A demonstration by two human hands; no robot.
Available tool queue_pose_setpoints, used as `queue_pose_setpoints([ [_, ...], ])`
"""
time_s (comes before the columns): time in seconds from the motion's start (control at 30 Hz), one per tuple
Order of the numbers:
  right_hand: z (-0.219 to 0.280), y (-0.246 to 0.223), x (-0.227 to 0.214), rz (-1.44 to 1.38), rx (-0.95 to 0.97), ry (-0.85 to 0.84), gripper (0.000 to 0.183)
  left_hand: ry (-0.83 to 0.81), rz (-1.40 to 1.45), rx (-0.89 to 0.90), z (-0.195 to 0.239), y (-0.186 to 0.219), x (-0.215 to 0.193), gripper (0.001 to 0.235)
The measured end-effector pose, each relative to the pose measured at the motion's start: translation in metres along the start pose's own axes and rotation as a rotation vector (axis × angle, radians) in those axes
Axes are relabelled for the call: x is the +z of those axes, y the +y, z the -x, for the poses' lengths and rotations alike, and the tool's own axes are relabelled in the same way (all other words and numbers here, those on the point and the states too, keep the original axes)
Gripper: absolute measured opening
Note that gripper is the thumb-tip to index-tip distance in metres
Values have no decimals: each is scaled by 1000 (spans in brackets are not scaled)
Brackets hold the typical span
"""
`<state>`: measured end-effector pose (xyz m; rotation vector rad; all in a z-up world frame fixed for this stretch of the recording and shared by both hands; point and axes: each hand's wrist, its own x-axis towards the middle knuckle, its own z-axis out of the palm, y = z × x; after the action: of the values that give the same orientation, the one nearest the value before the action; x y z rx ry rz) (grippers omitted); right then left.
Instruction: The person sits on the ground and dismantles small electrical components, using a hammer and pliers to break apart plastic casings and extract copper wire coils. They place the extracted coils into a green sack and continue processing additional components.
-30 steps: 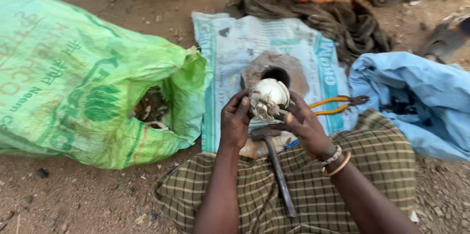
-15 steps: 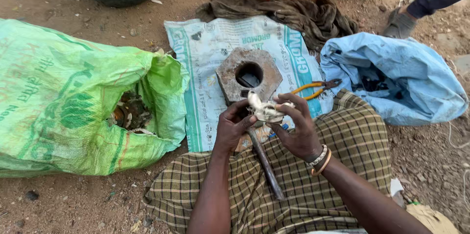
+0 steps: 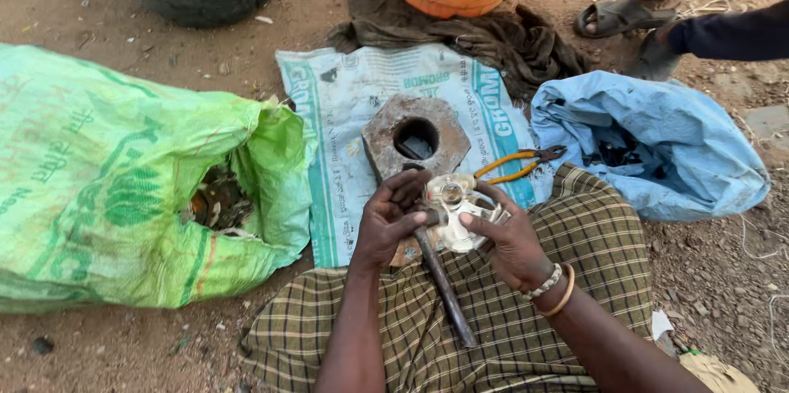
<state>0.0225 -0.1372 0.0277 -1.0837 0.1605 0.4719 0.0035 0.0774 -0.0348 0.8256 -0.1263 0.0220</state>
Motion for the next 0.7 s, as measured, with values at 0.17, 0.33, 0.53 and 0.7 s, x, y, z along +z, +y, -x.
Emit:
queue_pose_setpoints([
  [0.17, 8, -41, -8, 354, -463, 174, 63, 123, -31, 78, -6, -11, -15, 51],
  [0.33, 18, -78, -14, 120, -539, 9, 68, 337, 27, 76, -13, -20, -33, 30],
  [0.53, 28, -90, -5, -124, -244, 94, 65, 609, -160, 83, -8, -29, -53, 24],
  [0.7, 43, -126, 0, -67, -416, 24, 57, 674, -173, 92, -12, -28, -51, 24],
])
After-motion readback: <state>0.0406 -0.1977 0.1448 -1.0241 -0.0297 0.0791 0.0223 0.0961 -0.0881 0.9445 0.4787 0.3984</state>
